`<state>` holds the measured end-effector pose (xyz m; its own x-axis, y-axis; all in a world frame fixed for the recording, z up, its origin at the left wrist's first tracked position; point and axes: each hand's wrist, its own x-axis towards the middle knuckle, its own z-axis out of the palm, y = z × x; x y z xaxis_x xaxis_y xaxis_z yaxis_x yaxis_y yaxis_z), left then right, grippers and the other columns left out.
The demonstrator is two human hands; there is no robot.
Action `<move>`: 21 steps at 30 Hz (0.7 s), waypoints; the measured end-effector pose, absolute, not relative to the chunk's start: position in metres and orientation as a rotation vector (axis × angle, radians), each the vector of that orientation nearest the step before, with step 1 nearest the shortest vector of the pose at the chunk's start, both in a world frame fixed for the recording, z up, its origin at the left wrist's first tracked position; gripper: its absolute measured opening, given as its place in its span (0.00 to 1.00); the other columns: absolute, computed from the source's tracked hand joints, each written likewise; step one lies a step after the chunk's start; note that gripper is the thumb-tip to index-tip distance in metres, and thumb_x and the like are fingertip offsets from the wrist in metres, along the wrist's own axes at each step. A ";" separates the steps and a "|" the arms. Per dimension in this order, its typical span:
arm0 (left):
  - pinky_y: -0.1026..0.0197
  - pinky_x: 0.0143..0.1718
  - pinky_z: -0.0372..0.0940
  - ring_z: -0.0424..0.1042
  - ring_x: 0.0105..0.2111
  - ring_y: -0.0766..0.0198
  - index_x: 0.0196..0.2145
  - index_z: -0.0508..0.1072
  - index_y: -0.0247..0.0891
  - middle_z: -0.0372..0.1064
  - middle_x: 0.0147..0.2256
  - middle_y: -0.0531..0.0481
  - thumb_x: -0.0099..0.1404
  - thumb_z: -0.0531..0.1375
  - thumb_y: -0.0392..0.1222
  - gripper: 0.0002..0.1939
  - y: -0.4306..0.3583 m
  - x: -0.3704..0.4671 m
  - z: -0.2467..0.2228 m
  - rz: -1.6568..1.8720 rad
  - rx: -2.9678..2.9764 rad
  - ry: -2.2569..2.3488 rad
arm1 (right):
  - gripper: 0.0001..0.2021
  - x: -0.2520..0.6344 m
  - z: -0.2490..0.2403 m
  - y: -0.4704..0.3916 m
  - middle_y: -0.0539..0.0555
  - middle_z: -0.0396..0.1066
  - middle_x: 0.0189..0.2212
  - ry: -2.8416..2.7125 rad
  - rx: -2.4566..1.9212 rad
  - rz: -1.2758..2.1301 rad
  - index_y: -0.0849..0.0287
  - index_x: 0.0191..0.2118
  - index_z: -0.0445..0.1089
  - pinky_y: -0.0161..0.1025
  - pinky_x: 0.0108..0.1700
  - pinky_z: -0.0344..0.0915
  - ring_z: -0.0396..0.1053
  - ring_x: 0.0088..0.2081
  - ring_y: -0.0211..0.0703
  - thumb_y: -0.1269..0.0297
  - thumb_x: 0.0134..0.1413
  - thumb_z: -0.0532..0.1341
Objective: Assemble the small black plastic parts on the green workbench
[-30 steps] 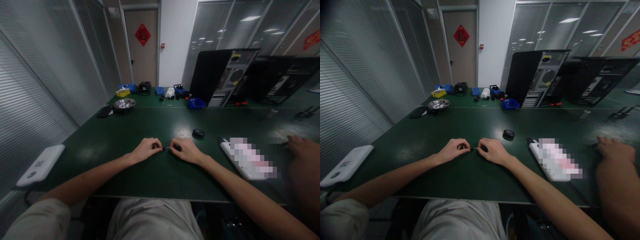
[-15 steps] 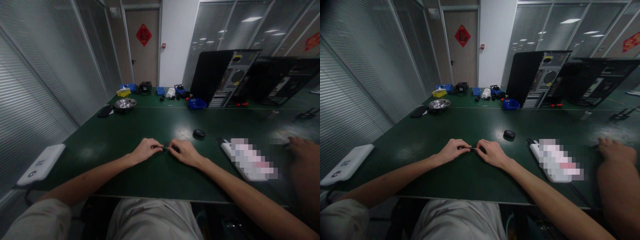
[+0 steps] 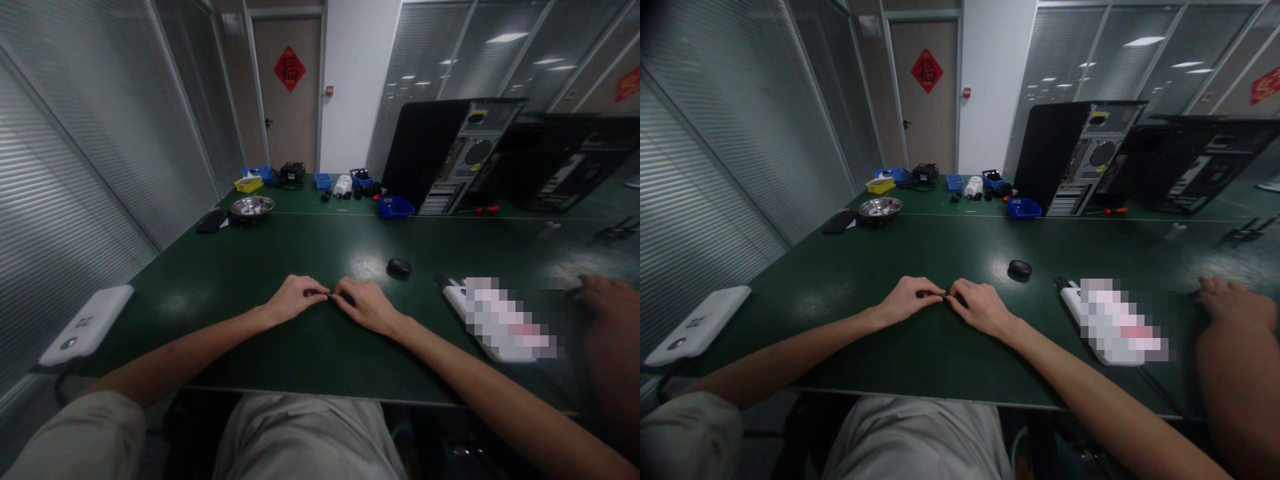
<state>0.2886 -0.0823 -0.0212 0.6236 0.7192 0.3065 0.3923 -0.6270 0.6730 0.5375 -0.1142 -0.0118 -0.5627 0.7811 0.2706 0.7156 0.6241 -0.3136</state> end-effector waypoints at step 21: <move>0.62 0.41 0.66 0.72 0.38 0.62 0.57 0.77 0.39 0.74 0.41 0.47 0.71 0.62 0.41 0.18 -0.088 0.294 -0.013 0.696 2.333 0.787 | 0.11 0.545 -0.010 -0.109 0.54 0.73 0.40 -2.449 -1.211 0.180 0.56 0.45 0.68 0.37 0.35 0.55 0.69 0.33 0.41 0.56 0.73 0.53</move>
<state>0.2936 -0.0880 -0.0132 0.6904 0.6645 0.2861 0.3649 -0.6613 0.6554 0.5449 -0.1090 -0.0104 -0.5441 0.7853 0.2955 0.7337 0.6162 -0.2864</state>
